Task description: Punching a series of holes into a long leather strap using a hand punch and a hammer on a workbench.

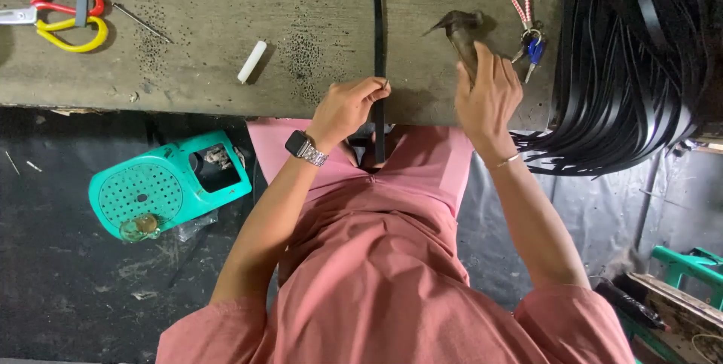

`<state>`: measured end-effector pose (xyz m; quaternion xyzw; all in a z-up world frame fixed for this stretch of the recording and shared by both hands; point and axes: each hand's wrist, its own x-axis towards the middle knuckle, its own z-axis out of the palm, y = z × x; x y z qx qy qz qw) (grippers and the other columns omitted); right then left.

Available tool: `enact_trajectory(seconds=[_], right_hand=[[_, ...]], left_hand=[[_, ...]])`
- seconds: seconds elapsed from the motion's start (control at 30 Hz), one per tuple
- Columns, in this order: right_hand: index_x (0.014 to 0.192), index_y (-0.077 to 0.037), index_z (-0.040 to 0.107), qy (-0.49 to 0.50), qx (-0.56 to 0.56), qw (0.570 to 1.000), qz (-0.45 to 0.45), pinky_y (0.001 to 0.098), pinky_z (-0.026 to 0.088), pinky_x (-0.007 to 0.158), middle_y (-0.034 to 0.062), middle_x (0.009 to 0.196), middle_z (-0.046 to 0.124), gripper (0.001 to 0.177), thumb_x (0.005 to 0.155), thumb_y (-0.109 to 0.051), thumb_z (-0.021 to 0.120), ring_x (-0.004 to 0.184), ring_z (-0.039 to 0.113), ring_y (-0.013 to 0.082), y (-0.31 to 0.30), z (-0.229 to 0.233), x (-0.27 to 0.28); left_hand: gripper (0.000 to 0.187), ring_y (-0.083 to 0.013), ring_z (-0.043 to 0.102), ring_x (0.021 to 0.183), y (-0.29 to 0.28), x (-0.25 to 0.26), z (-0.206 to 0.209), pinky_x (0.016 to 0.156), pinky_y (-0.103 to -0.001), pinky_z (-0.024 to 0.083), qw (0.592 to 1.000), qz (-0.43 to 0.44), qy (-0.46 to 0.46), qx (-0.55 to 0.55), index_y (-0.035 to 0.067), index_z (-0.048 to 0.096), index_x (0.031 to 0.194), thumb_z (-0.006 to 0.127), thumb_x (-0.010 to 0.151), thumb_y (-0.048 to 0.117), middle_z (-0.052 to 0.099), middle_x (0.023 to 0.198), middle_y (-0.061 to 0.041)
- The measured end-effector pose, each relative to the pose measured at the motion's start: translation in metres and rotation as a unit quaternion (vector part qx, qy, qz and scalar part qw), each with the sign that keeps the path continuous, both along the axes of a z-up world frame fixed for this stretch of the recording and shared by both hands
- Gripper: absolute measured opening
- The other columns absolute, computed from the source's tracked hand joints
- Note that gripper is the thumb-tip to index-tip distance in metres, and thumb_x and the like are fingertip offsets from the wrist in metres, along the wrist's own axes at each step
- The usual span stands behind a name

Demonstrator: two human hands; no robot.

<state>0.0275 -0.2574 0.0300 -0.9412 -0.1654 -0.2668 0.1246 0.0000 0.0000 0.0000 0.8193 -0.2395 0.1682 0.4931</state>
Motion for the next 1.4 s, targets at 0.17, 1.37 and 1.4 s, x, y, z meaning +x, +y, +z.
enact_trajectory(seconds=[0.17, 1.37, 1.4], right_hand=[[0.12, -0.016, 0.072, -0.022, -0.049, 0.998, 0.023, 0.0415, 0.036, 0.084, 0.0089, 0.113, 0.057, 0.042, 0.078, -0.015, 0.072, 0.099, 0.049, 0.0292, 0.015, -0.019, 0.002], [0.111, -0.013, 0.072, 0.118, 0.08, 0.966, 0.216, 0.0427, 0.036, 0.083, 0.006, 0.11, 0.056, 0.045, 0.088, -0.053, 0.076, 0.108, 0.053, 0.0301, 0.063, -0.014, -0.015], [0.111, -0.013, 0.072, 0.118, 0.08, 0.966, 0.216, 0.0427, 0.036, 0.083, 0.006, 0.11, 0.056, 0.045, 0.088, -0.053, 0.076, 0.108, 0.053, 0.0301, 0.063, -0.015, -0.015]], left_hand=[[0.005, -0.0259, 0.074, 0.066, -0.001, 0.001, -0.003, 0.063, -0.03, 0.06, 1.0, -0.002, 0.014, 0.007, 0.011, 0.07, 0.098, 0.068, 0.1, 0.007, 0.073, 0.073, -0.007], [0.012, -0.024, 0.078, 0.073, 0.002, 0.015, 0.014, 0.069, -0.032, 0.061, 0.972, 0.133, 0.136, -0.134, 0.012, 0.078, 0.089, 0.074, 0.098, 0.019, 0.078, 0.076, -0.003], [0.012, -0.024, 0.078, 0.073, 0.003, 0.014, 0.014, 0.069, -0.032, 0.061, 0.972, 0.133, 0.136, -0.134, 0.012, 0.078, 0.089, 0.074, 0.098, 0.019, 0.078, 0.076, -0.003]])
